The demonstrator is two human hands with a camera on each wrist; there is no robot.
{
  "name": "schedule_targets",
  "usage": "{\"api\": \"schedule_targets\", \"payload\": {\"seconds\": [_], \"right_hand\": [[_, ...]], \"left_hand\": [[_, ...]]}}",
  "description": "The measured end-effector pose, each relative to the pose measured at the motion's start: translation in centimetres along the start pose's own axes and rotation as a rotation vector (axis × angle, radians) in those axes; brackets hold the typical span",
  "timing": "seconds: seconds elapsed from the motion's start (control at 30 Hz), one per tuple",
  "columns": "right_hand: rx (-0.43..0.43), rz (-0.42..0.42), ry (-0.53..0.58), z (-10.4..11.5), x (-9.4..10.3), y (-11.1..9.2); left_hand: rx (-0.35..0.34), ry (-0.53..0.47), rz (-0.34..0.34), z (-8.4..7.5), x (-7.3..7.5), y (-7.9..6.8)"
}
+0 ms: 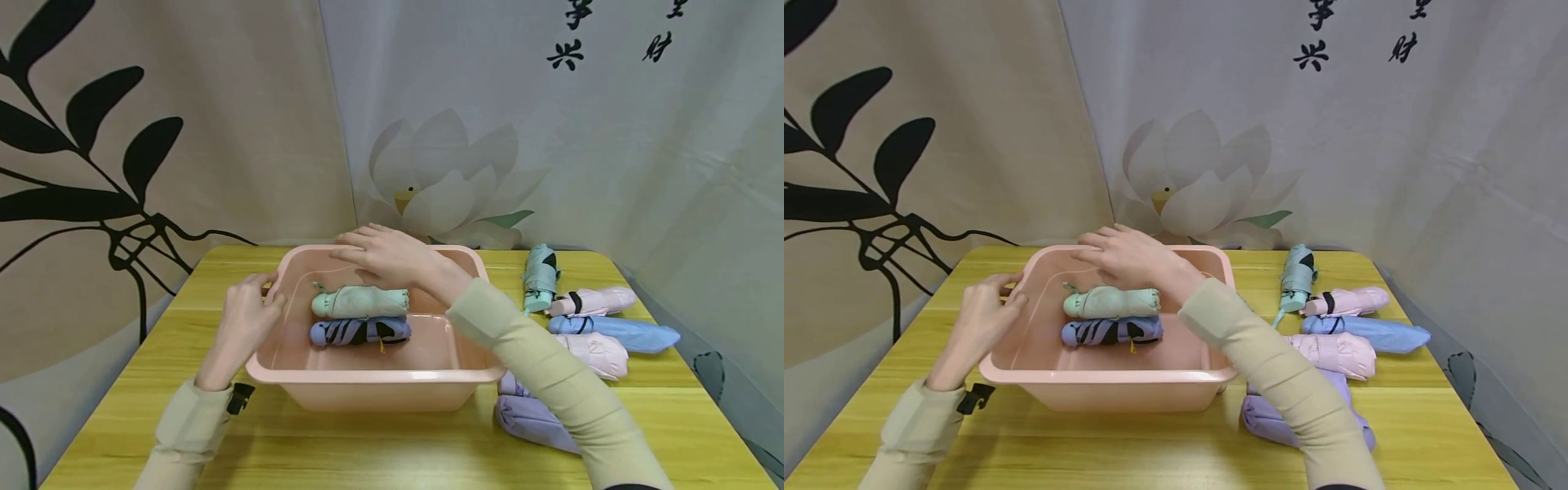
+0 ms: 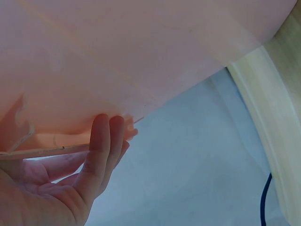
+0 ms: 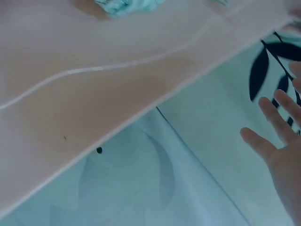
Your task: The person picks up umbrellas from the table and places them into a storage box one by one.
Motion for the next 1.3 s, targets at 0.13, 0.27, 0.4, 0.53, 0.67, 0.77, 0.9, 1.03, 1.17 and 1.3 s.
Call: {"api": "schedule_targets", "payload": {"seconds": [0.13, 0.27, 0.4, 0.53, 0.67, 0.77, 0.9, 1.03, 1.17, 1.3], "right_hand": [[-0.031, -0.081, 0.034, -0.8, 2.0, -0.5], [-0.049, -0.178, 0.065, -1.5, 3.9, -1.4], [-0.067, -0.232, 0.085, -2.4, 5.0, -2.4], [-0.127, -0.241, 0.115, -4.0, 5.5, -4.0], [-0.252, -0.202, 0.138, -6.5, 5.4, -6.4], [-0.360, -0.179, 0.151, -8.6, 5.0, -8.5], [-0.506, -0.183, 0.157, -11.3, 4.0, -11.6], [-0.679, -0.171, 0.138, -13.9, 2.2, -15.0], [-0.839, -0.150, 0.146, -15.9, 0.1, -18.1], [-0.987, -0.121, 0.196, -17.4, -2.3, -21.2]], "left_hand": [[-0.006, -0.002, -0.004, 0.0, 0.1, 0.0], [-0.015, -0.003, -0.013, -0.1, 0.1, 0.0], [-0.016, -0.006, -0.013, -0.1, 0.2, 0.0], [-0.017, -0.007, -0.013, -0.1, 0.2, 0.0], [-0.019, -0.006, -0.012, -0.1, 0.3, 0.0], [-0.017, -0.006, -0.007, -0.1, 0.3, 0.0], [-0.015, -0.007, -0.002, -0.1, 0.3, 0.0], [-0.007, -0.013, 0.010, -0.1, 0.2, 0.0], [-0.001, -0.018, 0.018, 0.0, 0.1, 0.0], [0.001, -0.022, 0.017, 0.0, 0.1, 0.0]]}}
Point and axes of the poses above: each hand's wrist, its own y-axis towards the middle knuckle, its own x-axis out of the back of the hand, z = x × y, the point moved 8 cm from there along y, towards the middle knuckle, and after that the axes turned 4 degrees about -z, right-handed, at the moved point
